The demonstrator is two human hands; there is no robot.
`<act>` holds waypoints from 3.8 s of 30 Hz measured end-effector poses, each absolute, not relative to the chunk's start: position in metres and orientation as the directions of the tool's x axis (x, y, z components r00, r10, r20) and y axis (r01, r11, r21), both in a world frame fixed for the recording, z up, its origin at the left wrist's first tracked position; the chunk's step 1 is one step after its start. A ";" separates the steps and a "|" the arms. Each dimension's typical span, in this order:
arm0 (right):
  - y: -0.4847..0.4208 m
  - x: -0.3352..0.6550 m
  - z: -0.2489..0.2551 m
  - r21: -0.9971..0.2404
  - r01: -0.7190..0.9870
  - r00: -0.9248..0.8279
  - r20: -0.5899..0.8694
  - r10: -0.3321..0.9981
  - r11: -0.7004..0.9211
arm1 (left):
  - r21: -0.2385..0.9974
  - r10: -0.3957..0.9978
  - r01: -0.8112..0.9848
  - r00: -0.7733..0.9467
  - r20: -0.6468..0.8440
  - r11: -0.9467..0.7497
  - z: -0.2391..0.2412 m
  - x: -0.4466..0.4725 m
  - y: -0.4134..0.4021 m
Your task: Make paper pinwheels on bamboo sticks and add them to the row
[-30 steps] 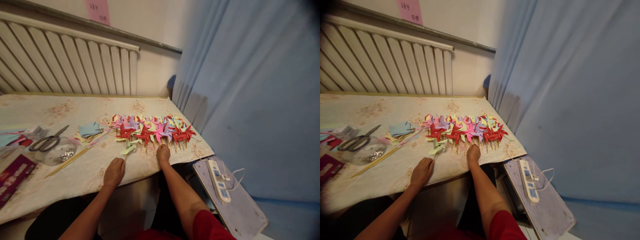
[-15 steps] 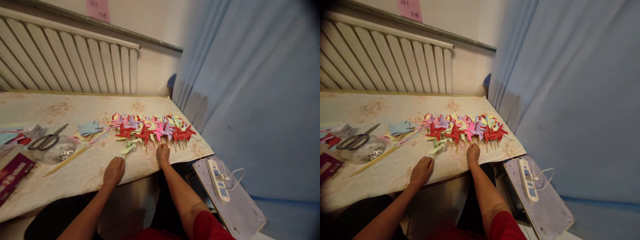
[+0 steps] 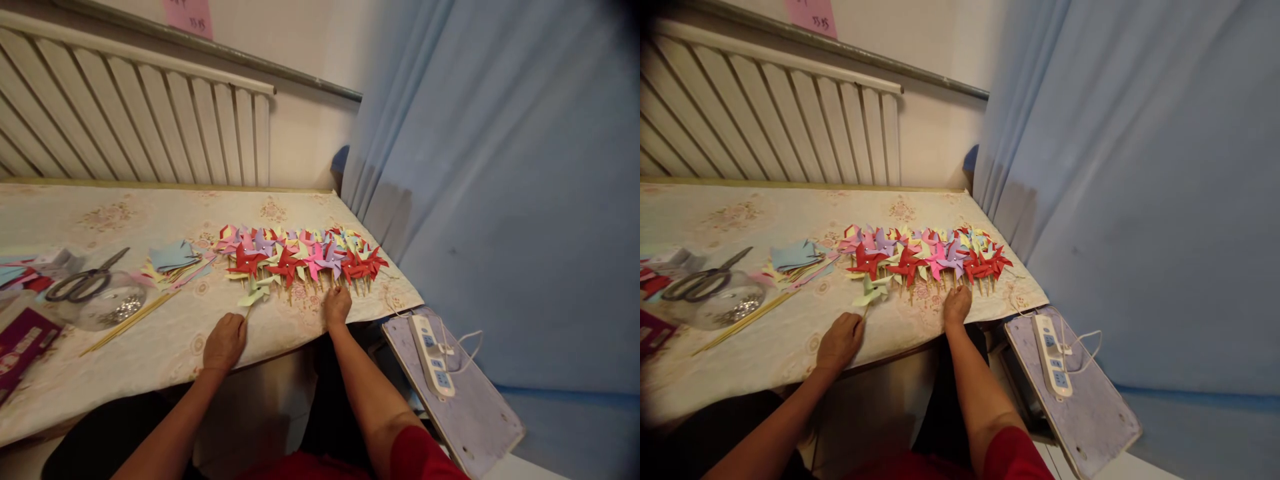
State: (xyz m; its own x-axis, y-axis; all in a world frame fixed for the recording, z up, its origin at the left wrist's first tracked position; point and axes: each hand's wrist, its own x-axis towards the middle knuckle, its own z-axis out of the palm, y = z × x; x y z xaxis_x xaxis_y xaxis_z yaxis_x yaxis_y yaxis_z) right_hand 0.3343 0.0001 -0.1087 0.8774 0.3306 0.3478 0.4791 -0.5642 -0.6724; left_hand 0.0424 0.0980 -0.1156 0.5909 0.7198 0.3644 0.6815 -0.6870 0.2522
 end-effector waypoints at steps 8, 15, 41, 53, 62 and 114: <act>0.003 0.341 -0.113 -0.647 0.499 0.866 0.343 0.365 -0.577 | 0.276 0.728 0.678 0.586 0.358 -0.681 -0.113 0.043 0.097; 0.003 0.336 -0.112 -0.632 0.531 0.846 0.357 0.395 -0.565 | 0.245 0.701 0.666 0.597 0.390 -0.704 -0.115 0.043 0.098; -0.018 0.344 -0.105 -0.673 0.558 0.823 0.377 0.424 -0.485 | 0.215 0.679 0.659 0.608 0.412 -0.720 -0.115 0.043 0.099; -0.027 0.363 -0.107 -0.690 0.488 0.868 0.323 0.377 -0.535 | 0.204 0.686 0.671 0.608 0.400 -0.713 -0.115 0.043 0.099; -0.035 0.375 -0.107 -0.679 0.478 0.876 0.323 0.358 -0.557 | 0.203 0.683 0.670 0.602 0.414 -0.714 -0.116 0.043 0.099; 0.023 0.322 -0.111 -0.611 0.583 0.796 0.298 0.527 -0.535 | 0.236 0.692 0.662 0.601 0.399 -0.711 -0.115 0.043 0.097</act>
State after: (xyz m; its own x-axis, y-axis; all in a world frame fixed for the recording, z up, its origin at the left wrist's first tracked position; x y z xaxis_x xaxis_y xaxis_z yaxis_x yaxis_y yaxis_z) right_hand 0.3217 0.0235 -0.1112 0.7960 0.5267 0.2984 0.5831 -0.5348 -0.6115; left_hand 0.0427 0.0970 -0.1148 0.6009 0.6925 0.3993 0.6625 -0.7109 0.2359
